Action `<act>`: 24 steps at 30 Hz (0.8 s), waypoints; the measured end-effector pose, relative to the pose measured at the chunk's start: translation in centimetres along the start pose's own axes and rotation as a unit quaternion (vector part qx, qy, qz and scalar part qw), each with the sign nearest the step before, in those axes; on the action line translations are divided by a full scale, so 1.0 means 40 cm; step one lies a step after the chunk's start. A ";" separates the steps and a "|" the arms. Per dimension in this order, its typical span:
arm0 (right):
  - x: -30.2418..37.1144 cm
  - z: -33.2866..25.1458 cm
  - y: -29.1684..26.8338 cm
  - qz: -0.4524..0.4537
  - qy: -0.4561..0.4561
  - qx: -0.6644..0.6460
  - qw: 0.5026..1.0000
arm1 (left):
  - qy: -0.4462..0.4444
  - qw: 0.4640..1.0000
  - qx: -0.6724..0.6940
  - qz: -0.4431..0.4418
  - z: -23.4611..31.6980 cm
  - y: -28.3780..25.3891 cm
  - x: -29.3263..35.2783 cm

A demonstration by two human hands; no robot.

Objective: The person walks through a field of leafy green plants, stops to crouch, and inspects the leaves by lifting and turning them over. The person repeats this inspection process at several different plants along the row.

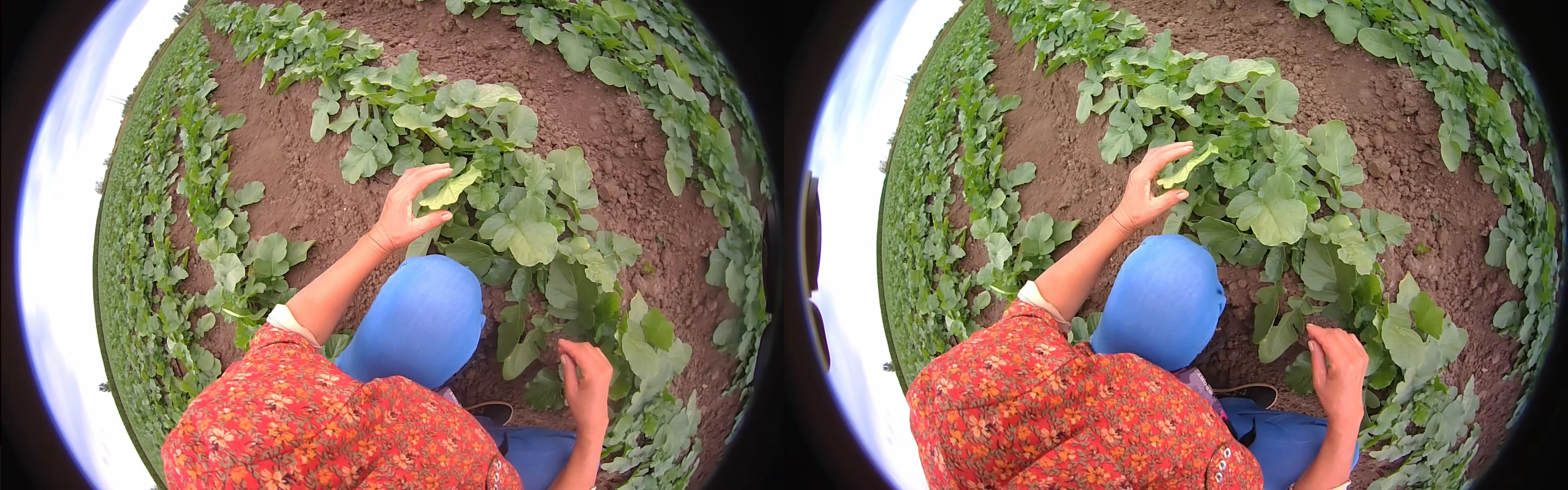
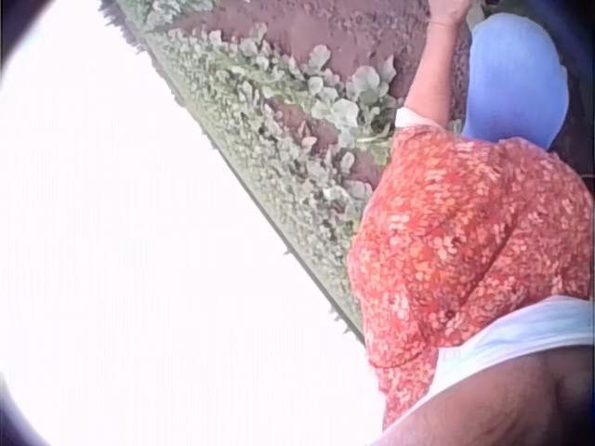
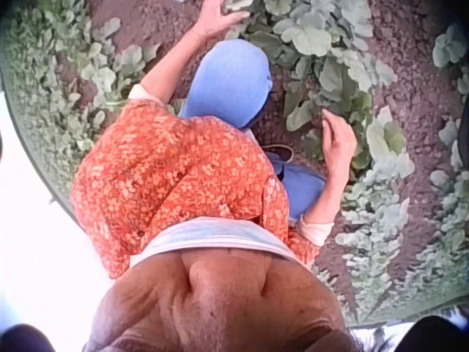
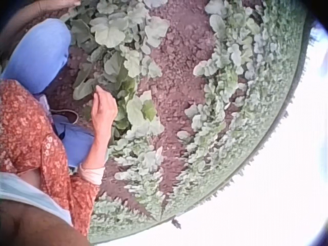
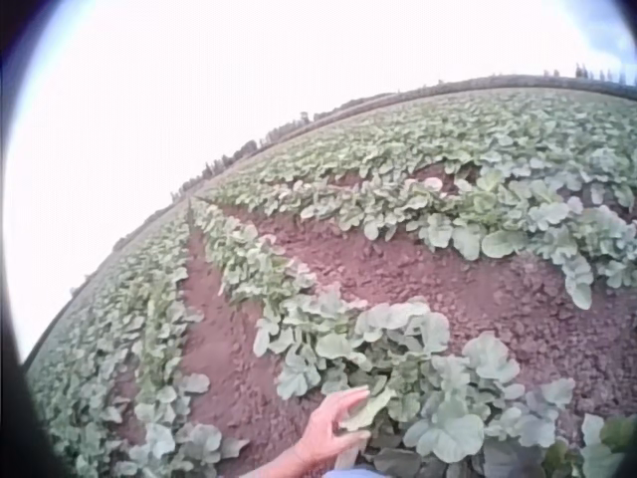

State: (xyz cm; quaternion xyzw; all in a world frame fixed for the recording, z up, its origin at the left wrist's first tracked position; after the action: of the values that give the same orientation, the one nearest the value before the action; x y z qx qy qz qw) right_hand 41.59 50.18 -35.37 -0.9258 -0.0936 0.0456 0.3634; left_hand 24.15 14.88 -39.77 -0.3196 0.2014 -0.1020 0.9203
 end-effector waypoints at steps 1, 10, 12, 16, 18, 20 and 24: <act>-0.001 -0.001 0.001 -0.002 -0.001 -0.001 1.000 | -0.009 1.000 0.006 -0.008 -0.005 0.000 -0.016; 0.003 -0.009 -0.002 0.003 -0.002 0.005 1.000 | -0.279 0.846 0.394 0.225 -0.129 -0.023 -0.067; 0.004 -0.006 0.000 0.002 0.000 0.005 1.000 | -0.282 0.847 0.390 0.226 -0.136 -0.021 -0.064; 0.000 -0.008 0.002 -0.003 -0.003 0.001 1.000 | -0.286 0.849 0.389 0.213 -0.169 -0.032 -0.044; 0.001 -0.005 0.000 0.000 -0.004 0.006 1.000 | -0.257 0.846 0.425 0.194 -0.134 -0.034 -0.047; 0.001 -0.005 0.000 -0.001 -0.003 0.006 1.000 | -0.257 0.847 0.430 0.180 -0.140 -0.048 -0.026; -0.002 -0.004 0.005 -0.009 0.004 0.000 1.000 | -0.244 0.941 0.140 0.189 -0.222 -0.035 0.041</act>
State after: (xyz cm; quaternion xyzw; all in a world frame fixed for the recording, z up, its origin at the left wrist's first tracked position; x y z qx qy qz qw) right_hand 41.58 49.91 -35.40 -0.9253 -0.1004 0.0388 0.3637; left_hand 21.67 8.42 -45.73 -0.1583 0.0108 0.1282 0.9790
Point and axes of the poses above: each hand's wrist, its own x-axis away from the middle knuckle, its own y-axis out of the palm, z = x × y, the point moved 3 cm from there along -x, towards the middle knuckle, and after that the axes turned 1 degree about -x, right-handed, at the moved point
